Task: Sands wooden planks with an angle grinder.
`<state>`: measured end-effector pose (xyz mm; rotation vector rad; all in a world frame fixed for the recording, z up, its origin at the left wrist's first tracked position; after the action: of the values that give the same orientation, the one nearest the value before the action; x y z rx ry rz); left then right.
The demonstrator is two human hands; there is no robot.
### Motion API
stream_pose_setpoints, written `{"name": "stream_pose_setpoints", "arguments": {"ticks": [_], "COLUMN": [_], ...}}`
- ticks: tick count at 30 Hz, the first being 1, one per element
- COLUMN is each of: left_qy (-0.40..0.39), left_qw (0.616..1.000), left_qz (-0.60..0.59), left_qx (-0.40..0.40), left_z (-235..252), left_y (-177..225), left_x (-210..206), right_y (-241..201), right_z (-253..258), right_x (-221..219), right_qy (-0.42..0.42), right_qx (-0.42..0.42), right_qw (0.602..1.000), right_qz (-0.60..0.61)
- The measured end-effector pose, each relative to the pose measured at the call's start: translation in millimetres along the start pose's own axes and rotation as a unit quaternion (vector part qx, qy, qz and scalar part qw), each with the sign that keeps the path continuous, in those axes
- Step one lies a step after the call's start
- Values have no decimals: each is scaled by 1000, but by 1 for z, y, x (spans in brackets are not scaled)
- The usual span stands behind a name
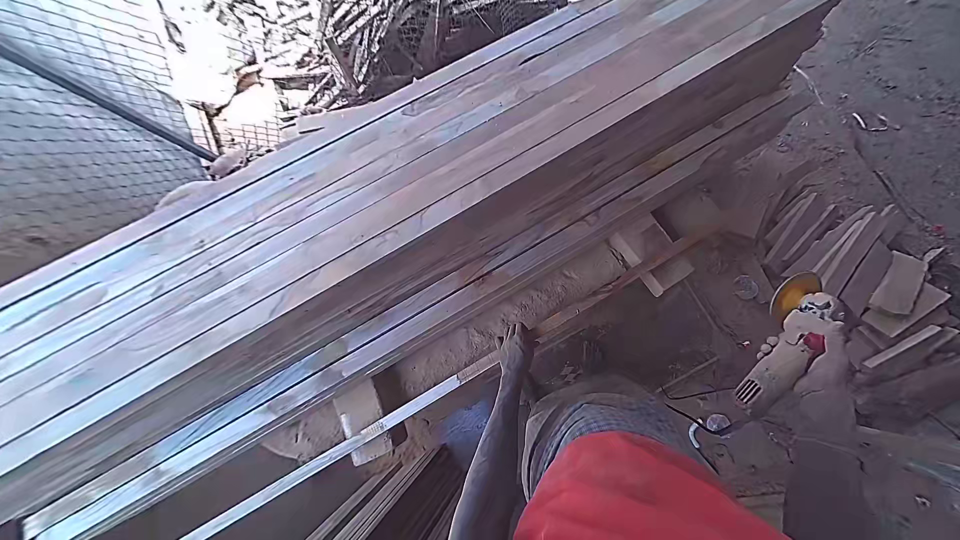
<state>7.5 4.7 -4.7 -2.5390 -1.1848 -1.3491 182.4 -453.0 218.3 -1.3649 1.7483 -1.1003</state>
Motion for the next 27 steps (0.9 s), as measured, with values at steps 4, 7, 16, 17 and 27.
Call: {"name": "stream_pose_setpoints", "arguments": {"ticks": [4,7,16,17,27], "left_qy": [-89,-131,-167,-170,-155], "left_qw": [996,988,980,981,985], "left_qz": [25,49,62,60,53], "left_qx": [19,61,84,78,62], "left_z": [-14,-28,-50,-48,-14], "left_y": [-53,-109,-185,-183,-113], "left_x": [20,28,35,35,25], "right_y": [53,97,200,202,120], "right_z": [38,23,-110,-115,18], "right_x": [-89,-175,-302,-307,-216], "right_qy": [-124,-227,-464,-470,-308], "right_qx": [-153,-177,-130,-116,-205], "right_qw": [960,905,697,684,853], "right_qz": [-196,-313,-531,-546,-368]}}
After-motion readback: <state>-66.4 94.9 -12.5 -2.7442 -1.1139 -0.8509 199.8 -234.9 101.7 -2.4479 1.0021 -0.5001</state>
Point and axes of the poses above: each hand's wrist, its own z-axis towards the middle knuckle, its own x-axis out of the back of the hand, y = z × x, the point moved 1 cm from there along z, towards the middle knuckle, and after that the axes turned 11 degrees about -y, right-handed, at the moved point
